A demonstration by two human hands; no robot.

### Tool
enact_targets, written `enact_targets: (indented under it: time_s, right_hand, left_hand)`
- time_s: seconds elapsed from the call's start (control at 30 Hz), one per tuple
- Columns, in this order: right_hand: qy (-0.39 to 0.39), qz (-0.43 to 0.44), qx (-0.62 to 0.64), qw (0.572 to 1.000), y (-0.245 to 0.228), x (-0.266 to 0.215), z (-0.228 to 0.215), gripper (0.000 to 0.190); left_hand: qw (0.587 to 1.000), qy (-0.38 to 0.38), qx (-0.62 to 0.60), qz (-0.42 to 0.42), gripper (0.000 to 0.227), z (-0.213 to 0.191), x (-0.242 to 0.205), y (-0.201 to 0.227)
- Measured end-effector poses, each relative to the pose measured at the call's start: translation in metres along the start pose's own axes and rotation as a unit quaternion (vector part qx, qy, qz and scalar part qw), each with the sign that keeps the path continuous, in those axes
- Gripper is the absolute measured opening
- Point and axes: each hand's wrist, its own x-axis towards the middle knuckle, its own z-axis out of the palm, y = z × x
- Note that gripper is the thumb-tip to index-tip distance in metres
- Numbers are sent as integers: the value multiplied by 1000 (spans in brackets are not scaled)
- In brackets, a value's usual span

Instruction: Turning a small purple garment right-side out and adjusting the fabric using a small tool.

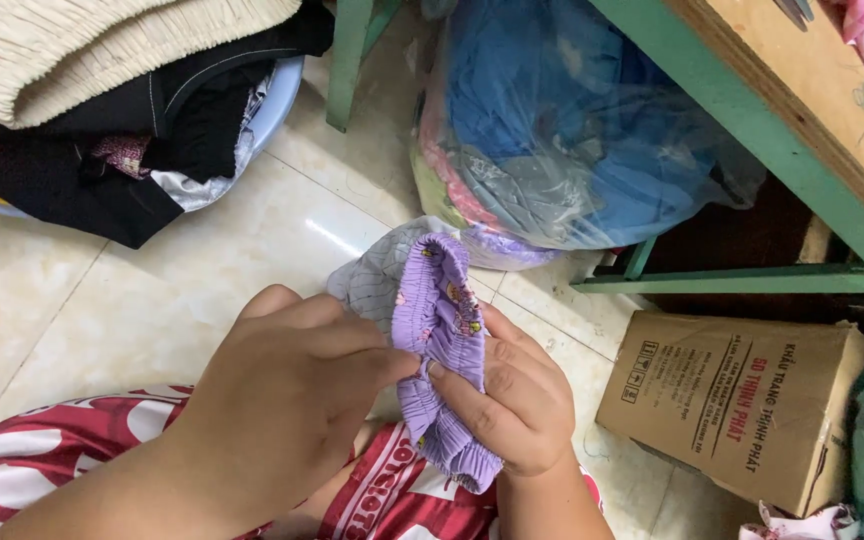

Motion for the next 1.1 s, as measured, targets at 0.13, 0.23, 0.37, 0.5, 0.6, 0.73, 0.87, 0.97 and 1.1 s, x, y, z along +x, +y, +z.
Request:
enact_targets:
  time_s: [0.13, 0.23, 0.37, 0.5, 0.6, 0.73, 0.87, 0.97, 1.1]
  right_hand:
    - [3, 0, 7, 1000, -1, 1, 1, 6]
    - [8, 1, 16, 1000, -1, 2, 2, 5]
    - [26, 29, 23, 999, -2, -1, 4, 7]
    - [47, 32, 29, 998, -1, -2, 6, 8]
    - [48, 28, 20, 998, 0, -2, 6, 8]
    - [46, 30, 27, 998, 0, -1, 5, 9]
    - [51, 29, 31, 998, 1, 0, 5, 9]
    - [40, 38, 27, 998, 1, -1, 3, 10]
    - [54, 154, 244, 956, 12, -19, 15, 29]
  left_hand:
    - [1000, 17, -3, 3, 31, -1, 2, 2]
    - [1000, 3, -25, 0, 31, -3, 4, 1]
    - [996, -5, -85, -38, 28, -4, 7, 1]
    - [993, -10, -104, -50, 22, -2, 9, 0]
    - [992, -8, -110, -55, 23, 0, 9, -1]
    - [992, -4, -119, -51, 24, 1, 9, -1]
    - [990, -5, -126, -60, 21, 1, 9, -1]
    - [989, -13, -136, -60, 21, 0, 10, -2]
    - [983, -19, -156, -94, 36, -8, 11, -3]
